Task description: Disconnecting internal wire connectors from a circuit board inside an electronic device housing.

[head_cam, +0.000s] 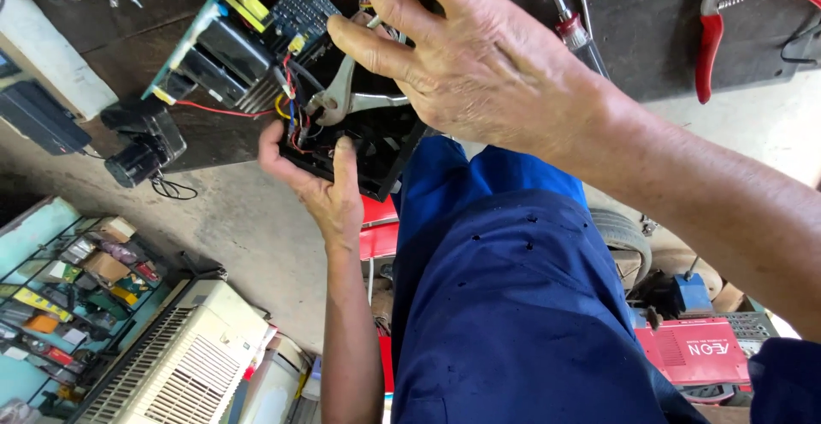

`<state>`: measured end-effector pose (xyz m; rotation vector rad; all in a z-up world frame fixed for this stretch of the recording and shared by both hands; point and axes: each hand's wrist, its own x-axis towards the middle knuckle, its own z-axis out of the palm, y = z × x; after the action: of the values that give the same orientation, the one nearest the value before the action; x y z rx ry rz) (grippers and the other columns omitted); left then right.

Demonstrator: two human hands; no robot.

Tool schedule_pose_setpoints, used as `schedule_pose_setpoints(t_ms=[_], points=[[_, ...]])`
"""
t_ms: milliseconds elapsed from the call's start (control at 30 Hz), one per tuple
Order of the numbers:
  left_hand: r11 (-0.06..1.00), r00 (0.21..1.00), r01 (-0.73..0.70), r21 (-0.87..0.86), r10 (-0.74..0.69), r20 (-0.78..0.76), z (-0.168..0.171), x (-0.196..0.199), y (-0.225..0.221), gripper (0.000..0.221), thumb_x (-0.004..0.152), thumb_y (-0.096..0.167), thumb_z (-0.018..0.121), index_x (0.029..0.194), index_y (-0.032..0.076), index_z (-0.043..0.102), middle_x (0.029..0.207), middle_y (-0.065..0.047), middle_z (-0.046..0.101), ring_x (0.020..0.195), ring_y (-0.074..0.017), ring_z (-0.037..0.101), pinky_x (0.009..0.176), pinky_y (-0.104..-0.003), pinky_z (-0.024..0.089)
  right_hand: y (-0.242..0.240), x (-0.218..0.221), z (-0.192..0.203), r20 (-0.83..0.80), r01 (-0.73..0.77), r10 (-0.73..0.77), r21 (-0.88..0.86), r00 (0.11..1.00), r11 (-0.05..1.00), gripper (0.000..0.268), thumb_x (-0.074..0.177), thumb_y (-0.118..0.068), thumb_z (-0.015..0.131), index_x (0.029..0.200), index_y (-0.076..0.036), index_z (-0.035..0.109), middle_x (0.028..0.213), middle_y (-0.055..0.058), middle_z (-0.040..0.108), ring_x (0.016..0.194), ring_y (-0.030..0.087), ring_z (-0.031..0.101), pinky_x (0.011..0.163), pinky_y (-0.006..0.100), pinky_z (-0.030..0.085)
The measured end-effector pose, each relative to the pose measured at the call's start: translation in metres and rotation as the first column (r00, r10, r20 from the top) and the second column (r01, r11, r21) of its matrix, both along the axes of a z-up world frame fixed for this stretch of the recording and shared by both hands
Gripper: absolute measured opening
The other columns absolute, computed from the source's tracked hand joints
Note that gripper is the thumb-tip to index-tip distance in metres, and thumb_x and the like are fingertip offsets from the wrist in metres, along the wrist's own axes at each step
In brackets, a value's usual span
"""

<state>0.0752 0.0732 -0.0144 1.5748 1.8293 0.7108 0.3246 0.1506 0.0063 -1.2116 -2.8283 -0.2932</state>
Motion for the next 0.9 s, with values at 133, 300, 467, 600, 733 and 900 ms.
schedule_pose_setpoints(t_ms=[133,300,467,600,733,900], points=[[1.000,1.000,-0.012,-0.006,0.012,-0.003,0.000,0.002,0.002,0.055,0.094,0.017,0.066,0.137,0.008,0.033,0.140,-0.018,0.038,0.134,-0.0317,0.040,0.120,-0.048,0.032,0.006,-0.001,0.000,-0.009,-0.051,0.050,-0.049,0.999,0.998,0.022,0.100,-0.034,0.058,0.101,-0.033,0.080,0.161,-0.011,0.054,0.134,0.032,0.045,0.110,0.046,0.035],[1.000,1.000,-0.001,0.020,0.001,0.004,-0.005,-0.002,0.003,0.054,0.091,0.018,0.066,0.134,0.008,0.034,0.134,-0.017,0.039,0.127,-0.0307,0.042,0.114,-0.047,0.037,0.014,-0.005,0.005,0.019,-0.073,0.073,0.030,0.997,0.997,0.025,0.104,-0.029,0.054,0.098,-0.030,0.078,0.155,-0.014,0.051,0.130,0.026,0.046,0.103,0.040,0.035],[0.998,0.999,-0.017,0.068,0.014,0.035,-0.009,-0.003,0.004,0.058,0.086,0.011,0.066,0.134,0.007,0.034,0.141,-0.019,0.039,0.132,-0.0324,0.041,0.119,-0.048,0.036,0.029,-0.008,0.018,0.081,-0.141,0.139,0.021,0.987,0.990,0.031,0.101,-0.024,0.061,0.073,-0.030,0.073,0.134,-0.014,0.053,0.123,0.021,0.051,0.100,0.036,0.035],[0.985,0.995,-0.091,0.144,0.097,-0.035,-0.009,-0.005,-0.001,0.050,0.089,0.024,0.071,0.124,0.007,0.041,0.149,-0.028,0.040,0.143,-0.0394,0.041,0.121,-0.048,0.034,0.040,-0.013,0.027,0.070,-0.213,0.211,0.025,0.975,0.977,0.030,0.097,-0.019,0.059,0.073,-0.029,0.072,0.120,-0.012,0.054,0.118,0.019,0.053,0.094,0.033,0.036],[0.968,0.928,-0.086,0.238,0.164,-0.335,-0.002,-0.004,-0.005,0.033,0.086,0.023,0.083,0.105,0.003,0.065,0.141,-0.026,0.052,0.129,-0.0406,0.057,0.111,-0.047,0.047,0.038,-0.012,0.034,0.043,-0.169,0.172,-0.063,0.984,0.984,0.025,0.096,-0.023,0.058,0.077,-0.028,0.074,0.150,-0.016,0.057,0.119,0.018,0.055,0.090,0.030,0.039],[0.955,0.949,-0.124,0.269,0.193,-0.248,0.004,-0.012,0.001,0.026,0.095,0.015,0.072,0.116,0.002,0.065,0.129,-0.021,0.063,0.107,-0.0282,0.069,0.084,-0.032,0.061,-0.029,0.033,0.019,-0.133,0.021,-0.041,-0.150,0.990,0.988,0.038,0.095,-0.016,0.076,0.133,-0.017,0.073,0.141,-0.007,0.067,0.123,0.020,0.060,0.106,0.037,0.039]])
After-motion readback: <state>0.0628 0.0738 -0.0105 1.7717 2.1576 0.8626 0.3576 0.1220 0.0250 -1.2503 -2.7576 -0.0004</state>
